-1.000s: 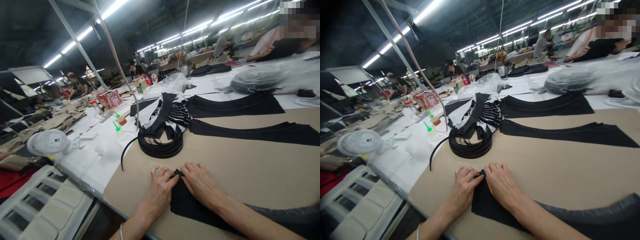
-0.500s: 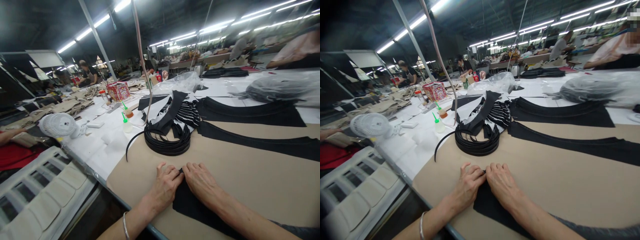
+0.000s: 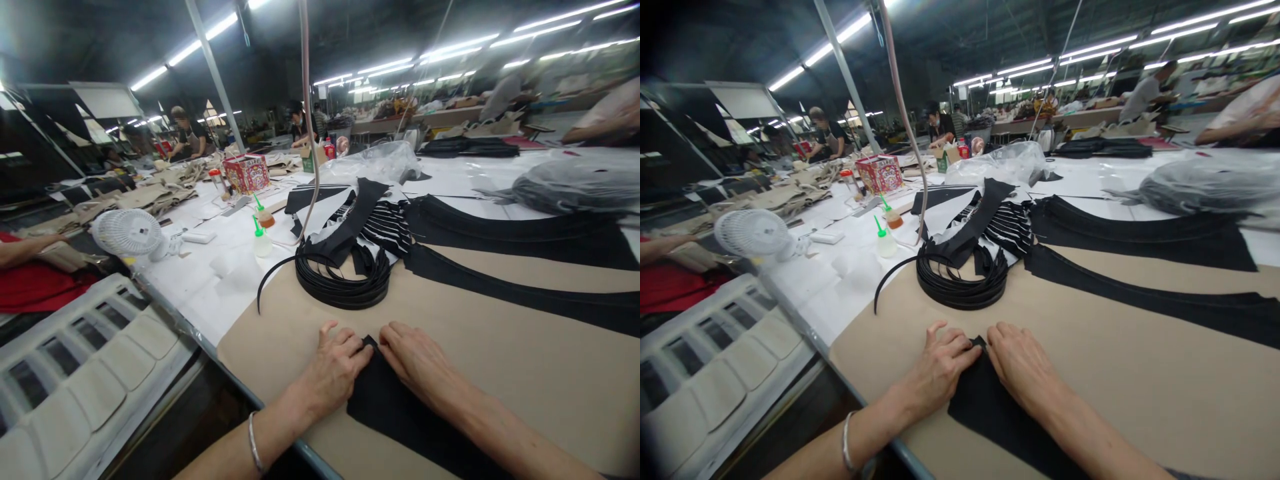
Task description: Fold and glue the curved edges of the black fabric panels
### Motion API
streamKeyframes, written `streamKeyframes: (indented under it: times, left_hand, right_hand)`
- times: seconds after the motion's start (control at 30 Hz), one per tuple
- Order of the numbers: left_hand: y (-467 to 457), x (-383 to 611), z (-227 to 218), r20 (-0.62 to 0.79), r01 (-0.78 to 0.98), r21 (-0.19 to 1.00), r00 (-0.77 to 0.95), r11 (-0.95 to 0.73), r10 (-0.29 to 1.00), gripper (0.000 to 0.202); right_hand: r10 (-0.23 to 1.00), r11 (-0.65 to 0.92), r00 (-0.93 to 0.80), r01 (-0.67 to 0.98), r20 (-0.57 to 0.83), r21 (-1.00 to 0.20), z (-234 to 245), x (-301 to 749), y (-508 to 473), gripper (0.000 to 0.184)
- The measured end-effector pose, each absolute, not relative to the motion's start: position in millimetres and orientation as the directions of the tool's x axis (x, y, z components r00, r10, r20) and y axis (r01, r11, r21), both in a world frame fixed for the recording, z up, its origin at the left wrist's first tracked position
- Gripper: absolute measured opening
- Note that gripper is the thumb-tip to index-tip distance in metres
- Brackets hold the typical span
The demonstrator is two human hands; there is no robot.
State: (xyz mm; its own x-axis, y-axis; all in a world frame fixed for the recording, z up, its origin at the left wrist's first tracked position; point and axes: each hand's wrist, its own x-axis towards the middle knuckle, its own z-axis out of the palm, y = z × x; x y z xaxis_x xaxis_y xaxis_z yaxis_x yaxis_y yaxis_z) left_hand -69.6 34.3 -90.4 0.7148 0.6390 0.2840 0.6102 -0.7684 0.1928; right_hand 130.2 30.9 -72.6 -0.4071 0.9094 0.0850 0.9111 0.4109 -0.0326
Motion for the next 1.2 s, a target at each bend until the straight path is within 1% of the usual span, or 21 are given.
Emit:
streamKeyframes:
  times: [0.07, 0.2, 0.4, 0.57, 0.67, 0.77, 1.07, 1.13, 1.2]
  left_hand:
    - [34.3, -69.5, -90.2, 0.289, 0.613, 0.186, 0.713, -0.768, 0.639, 0.032]
    - [34.7, -69.6, -91.8, 0.299, 0.612, 0.176, 0.713, -0.771, 0.635, 0.03]
    - [34.4, -69.2, -90.1, 0.288, 0.62, 0.148, 0.718, -0.77, 0.634, 0.032]
    - [33.7, -68.7, -87.2, 0.281, 0.623, 0.151, 0.717, -0.767, 0.638, 0.027]
    - [33.8, -69.2, -88.0, 0.279, 0.623, 0.152, 0.717, -0.767, 0.638, 0.031]
    - [34.2, -69.8, -89.3, 0.276, 0.62, 0.153, 0.72, -0.769, 0.636, 0.035]
    - [34.7, -69.7, -88.3, 0.273, 0.618, 0.161, 0.721, -0.77, 0.636, 0.031]
    - [34.2, -69.3, -87.1, 0.27, 0.623, 0.158, 0.719, -0.766, 0.64, 0.032]
    - [33.7, -68.8, -86.1, 0.267, 0.629, 0.154, 0.715, -0.762, 0.645, 0.032]
  right_hand:
    - [0.898, 0.437, -0.434, 0.899, 0.075, -0.027, -70.6, 130.1, 29.9, 0.012]
    - [0.883, 0.467, -0.467, 0.884, 0.051, 0.024, -66.7, 124.0, 29.4, 0.011]
    - [0.879, 0.472, -0.476, 0.876, 0.021, 0.094, -62.8, 112.4, 29.8, 0.016]
    - [0.897, 0.438, -0.441, 0.893, 0.006, 0.1, -62.3, 105.0, 28.3, 0.02]
    - [0.916, 0.401, -0.402, 0.914, -0.006, 0.061, -62.3, 104.7, 28.8, 0.021]
    - [0.932, 0.362, -0.363, 0.932, -0.013, -0.009, -61.8, 109.7, 30.7, 0.02]
    - [0.975, 0.205, -0.22, 0.933, -0.017, -0.297, -68.6, 136.7, 35.5, 0.025]
    - [0.974, 0.216, -0.228, 0.922, 0.002, -0.321, -68.9, 138.2, 35.8, 0.024]
    - [0.966, 0.254, -0.258, 0.915, 0.027, -0.312, -67.2, 137.2, 36.1, 0.021]
